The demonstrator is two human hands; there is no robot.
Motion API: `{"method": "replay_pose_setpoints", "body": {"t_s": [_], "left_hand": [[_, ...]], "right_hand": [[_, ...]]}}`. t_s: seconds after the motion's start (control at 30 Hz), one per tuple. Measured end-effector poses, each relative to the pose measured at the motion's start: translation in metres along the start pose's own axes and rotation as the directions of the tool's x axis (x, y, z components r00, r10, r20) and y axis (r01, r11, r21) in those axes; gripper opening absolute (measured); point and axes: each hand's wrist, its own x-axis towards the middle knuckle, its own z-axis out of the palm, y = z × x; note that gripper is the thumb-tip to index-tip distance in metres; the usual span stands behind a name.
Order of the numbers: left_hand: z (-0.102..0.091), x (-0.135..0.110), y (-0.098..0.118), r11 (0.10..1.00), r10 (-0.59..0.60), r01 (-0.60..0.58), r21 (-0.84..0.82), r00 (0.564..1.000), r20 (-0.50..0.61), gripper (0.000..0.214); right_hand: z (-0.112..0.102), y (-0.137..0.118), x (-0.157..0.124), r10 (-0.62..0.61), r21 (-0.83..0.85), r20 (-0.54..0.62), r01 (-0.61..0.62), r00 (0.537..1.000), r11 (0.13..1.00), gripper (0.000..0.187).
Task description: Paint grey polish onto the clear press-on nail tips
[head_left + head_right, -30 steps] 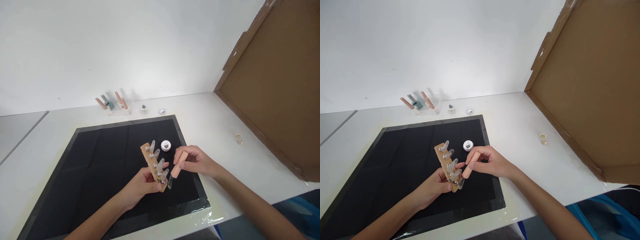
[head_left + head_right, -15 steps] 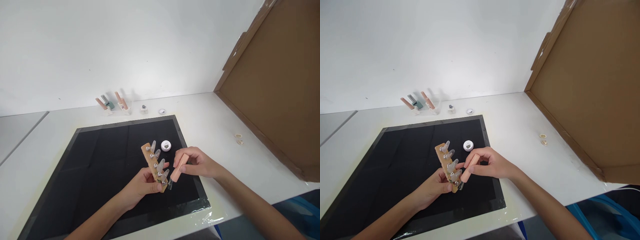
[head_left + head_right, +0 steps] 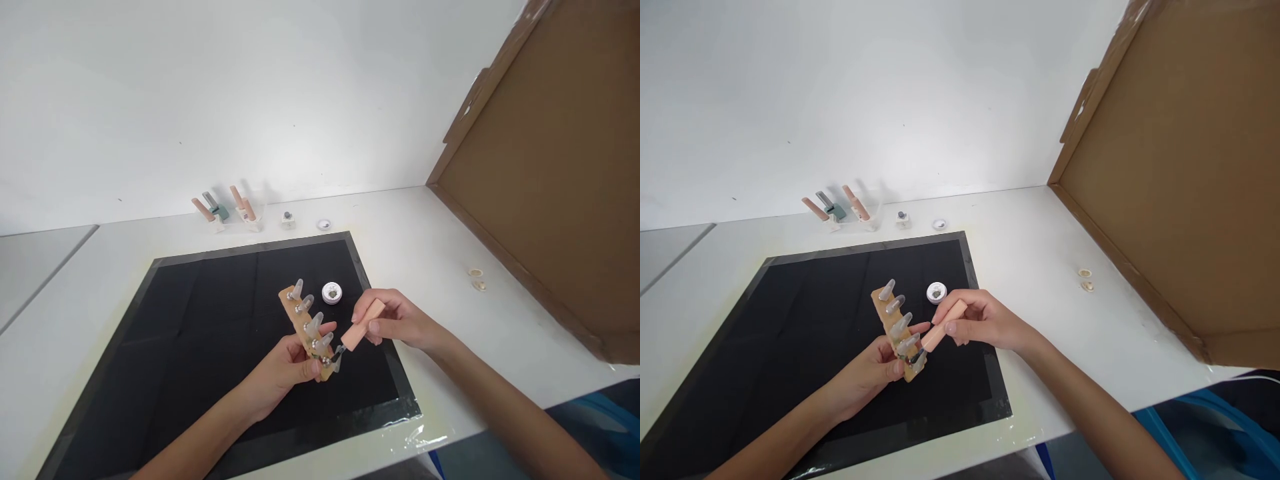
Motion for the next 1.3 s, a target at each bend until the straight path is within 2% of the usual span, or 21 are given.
{"method": "replay_pose_setpoints", "body": {"t_s": [0.1,0.2,0.4,0.6,0.7,0.83,0.97,1.1,1.17,1.3], "left_hand": [[0.0013,-0.0009,0.0014,1.000,0.002,-0.002,-0.002,1.000,-0.008,0.059],[0.0036,-0.0020,0.0032,1.000,-0.005,0.005,0.008,1.000,-0.013,0.062],[0.0045,-0.0020,0.0041,0.999,0.004,-0.003,0.044,1.000,-0.022,0.065],[0.0032,-0.0023,0.0036,0.997,-0.007,0.008,0.079,1.000,-0.016,0.068],[0.0031,-0.0023,0.0035,0.997,-0.010,0.011,0.070,1.000,-0.021,0.069],[0.0041,-0.0022,0.0038,0.998,-0.017,0.019,0.054,0.999,-0.036,0.069],[0.0052,-0.0020,0.0041,0.999,-0.014,0.015,0.042,0.999,-0.036,0.067],[0.0054,-0.0019,0.0045,1.000,-0.002,0.002,0.020,1.000,-0.024,0.066],[0.0052,-0.0019,0.0045,1.000,0.002,-0.001,0.016,1.000,-0.018,0.066],[0.0047,-0.0019,0.0046,1.000,0.003,-0.003,0.021,1.000,-0.014,0.062]], "right_hand": [[-0.0026,0.0026,-0.0012,-0.016,0.033,0.073,0.014,0.997,0.999,0.011],[-0.0034,0.0044,-0.0010,-0.043,-0.002,0.114,0.043,0.993,0.999,0.013],[0.0012,0.0030,0.0014,-0.068,-0.158,0.058,0.077,0.996,0.984,0.022],[0.0012,-0.0006,0.0012,-0.078,-0.281,0.070,0.095,0.994,0.955,0.012],[-0.0003,-0.0010,-0.0007,-0.048,-0.308,0.049,0.061,0.998,0.949,0.008],[-0.0012,-0.0015,-0.0025,0.010,-0.296,0.011,-0.006,1.000,0.955,0.007],[-0.0008,-0.0030,-0.0009,0.000,-0.285,-0.079,-0.022,0.997,0.958,0.009],[-0.0021,-0.0035,0.0005,-0.019,-0.204,-0.166,-0.016,0.986,0.979,0.009],[-0.0027,-0.0031,0.0002,-0.026,-0.145,-0.156,0.003,0.987,0.989,0.010],[0.0001,-0.0027,-0.0005,-0.063,-0.112,-0.057,0.056,0.996,0.992,0.009]]}}
